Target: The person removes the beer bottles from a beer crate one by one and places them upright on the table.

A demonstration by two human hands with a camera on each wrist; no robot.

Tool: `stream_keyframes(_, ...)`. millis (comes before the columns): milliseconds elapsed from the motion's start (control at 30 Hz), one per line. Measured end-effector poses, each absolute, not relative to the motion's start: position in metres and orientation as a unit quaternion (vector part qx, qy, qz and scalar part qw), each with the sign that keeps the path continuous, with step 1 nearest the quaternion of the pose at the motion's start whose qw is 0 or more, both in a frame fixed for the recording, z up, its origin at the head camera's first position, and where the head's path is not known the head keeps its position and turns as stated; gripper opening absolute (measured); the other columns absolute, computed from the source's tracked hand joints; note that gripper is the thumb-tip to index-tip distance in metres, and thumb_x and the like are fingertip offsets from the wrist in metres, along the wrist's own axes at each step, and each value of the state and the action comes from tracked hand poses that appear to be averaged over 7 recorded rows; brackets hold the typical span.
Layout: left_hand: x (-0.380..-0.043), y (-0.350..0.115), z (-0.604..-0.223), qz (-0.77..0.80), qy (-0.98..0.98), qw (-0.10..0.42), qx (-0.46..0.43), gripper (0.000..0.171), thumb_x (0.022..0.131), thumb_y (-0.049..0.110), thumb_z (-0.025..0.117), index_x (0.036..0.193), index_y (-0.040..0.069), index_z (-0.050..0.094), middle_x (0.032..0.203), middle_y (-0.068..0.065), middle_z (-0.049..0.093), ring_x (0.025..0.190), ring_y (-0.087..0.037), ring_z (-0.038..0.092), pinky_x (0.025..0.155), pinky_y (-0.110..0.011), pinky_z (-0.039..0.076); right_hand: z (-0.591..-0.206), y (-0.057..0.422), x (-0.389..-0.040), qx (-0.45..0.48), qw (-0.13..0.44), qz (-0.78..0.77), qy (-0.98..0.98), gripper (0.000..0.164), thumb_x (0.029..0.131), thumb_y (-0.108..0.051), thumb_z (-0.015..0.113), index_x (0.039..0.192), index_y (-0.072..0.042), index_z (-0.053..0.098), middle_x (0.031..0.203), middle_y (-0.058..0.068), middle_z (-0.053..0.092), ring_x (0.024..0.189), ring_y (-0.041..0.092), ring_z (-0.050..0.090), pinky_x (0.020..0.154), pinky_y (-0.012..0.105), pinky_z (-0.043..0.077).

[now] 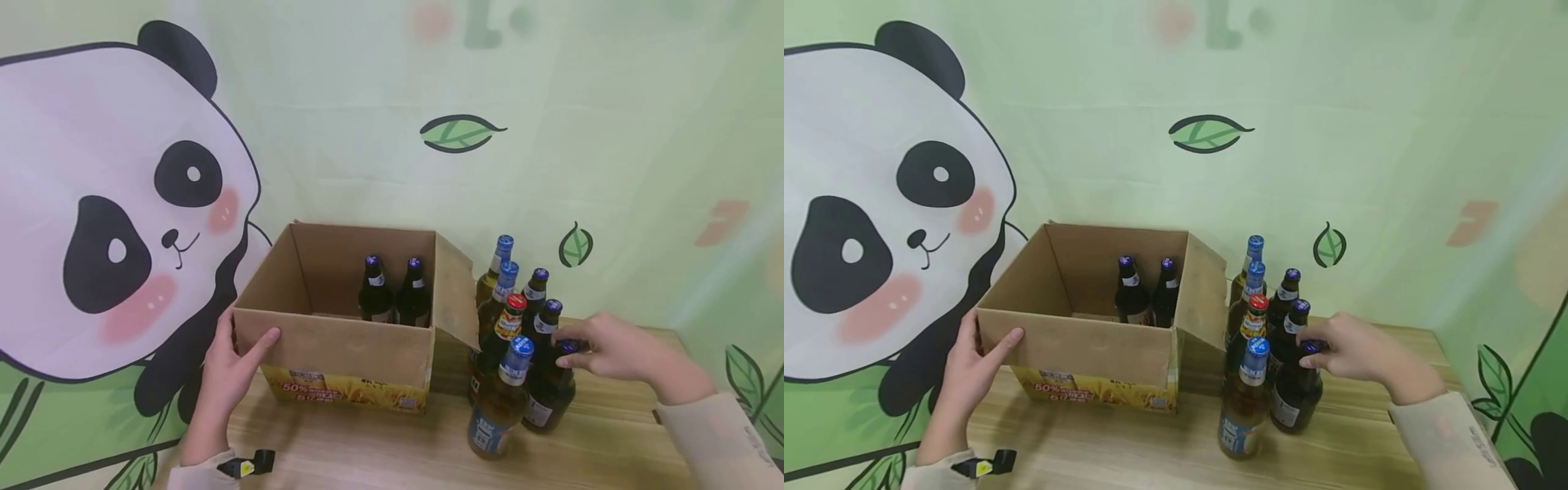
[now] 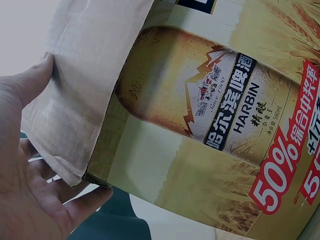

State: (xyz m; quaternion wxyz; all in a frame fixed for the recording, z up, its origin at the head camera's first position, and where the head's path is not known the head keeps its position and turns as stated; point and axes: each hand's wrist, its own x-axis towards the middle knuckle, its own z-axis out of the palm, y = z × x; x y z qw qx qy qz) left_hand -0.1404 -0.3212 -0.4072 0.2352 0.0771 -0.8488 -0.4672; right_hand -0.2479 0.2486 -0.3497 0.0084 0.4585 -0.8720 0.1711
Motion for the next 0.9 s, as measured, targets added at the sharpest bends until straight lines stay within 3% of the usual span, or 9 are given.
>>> stream_keyframes(200, -0.14, -0.32, -0.407, -0.47, -0.847, 0.238, 0.077, 0.093, 0.089, 0.044, 0.075, 0.161, 0.032, 0.017, 0.159, -0.014, 0.034, 0.14, -0.045, 0.038, 0.104, -0.07, 0.036, -0.352, 0.249, -0.249, 0.444, 0.007, 0.174, -0.879, 0.037, 0.091, -0.025, 0.076, 0.114, 0.003, 0.071, 0.1, 0.009, 0.076, 0.082, 0.01, 0.071, 0.071, 0.033, 0.06)
stream_keyframes(467, -0.141, -0.32, -0.408, -0.47, -0.845, 0.246, 0.073, 0.092, 0.09, 0.043, 0.075, 0.161, 0.032, 0.018, 0.158, -0.013, 0.035, 0.139, -0.044, 0.039, 0.105, -0.069, 0.036, -0.358, 0.253, -0.245, 0.414, 0.003, 0.2, -0.888, 0.037, 0.093, -0.025, 0.074, 0.117, 0.001, 0.071, 0.102, 0.007, 0.076, 0.078, 0.002, 0.067, 0.07, 0.03, 0.059)
stream_keyframes(533, -0.141, -0.32, -0.408, -0.471, -0.844, 0.245, 0.074, 0.092, 0.09, 0.043, 0.075, 0.161, 0.032, 0.018, 0.159, -0.013, 0.035, 0.14, -0.044, 0.039, 0.105, -0.07, 0.036, -0.364, 0.254, -0.243, 0.407, 0.017, 0.221, -0.886, 0.032, 0.092, -0.023, 0.074, 0.116, -0.002, 0.071, 0.102, 0.004, 0.075, 0.074, 0.0, 0.064, 0.066, 0.028, 0.057)
stream_keyframes(700, -0.14, -0.318, -0.41, -0.472, -0.843, 0.245, 0.078, 0.092, 0.09, 0.042, 0.075, 0.161, 0.032, 0.017, 0.159, -0.013, 0.035, 0.14, -0.044, 0.038, 0.104, -0.07, 0.036, -0.393, 0.257, -0.24, 0.369, 0.071, 0.315, -0.872, 0.024, 0.09, -0.016, 0.077, 0.113, -0.012, 0.07, 0.107, 0.003, 0.074, 0.085, 0.005, 0.068, 0.07, 0.028, 0.059)
stream_keyframes(900, -0.14, -0.316, -0.41, -0.475, -0.84, 0.248, 0.083, 0.092, 0.09, 0.043, 0.075, 0.161, 0.032, 0.017, 0.16, -0.012, 0.034, 0.141, -0.043, 0.038, 0.105, -0.069, 0.036, -0.432, 0.258, -0.235, 0.302, 0.098, 0.466, -0.826, 0.025, 0.092, -0.002, 0.072, 0.116, -0.004, 0.071, 0.11, 0.013, 0.073, 0.096, 0.008, 0.07, 0.077, 0.023, 0.058)
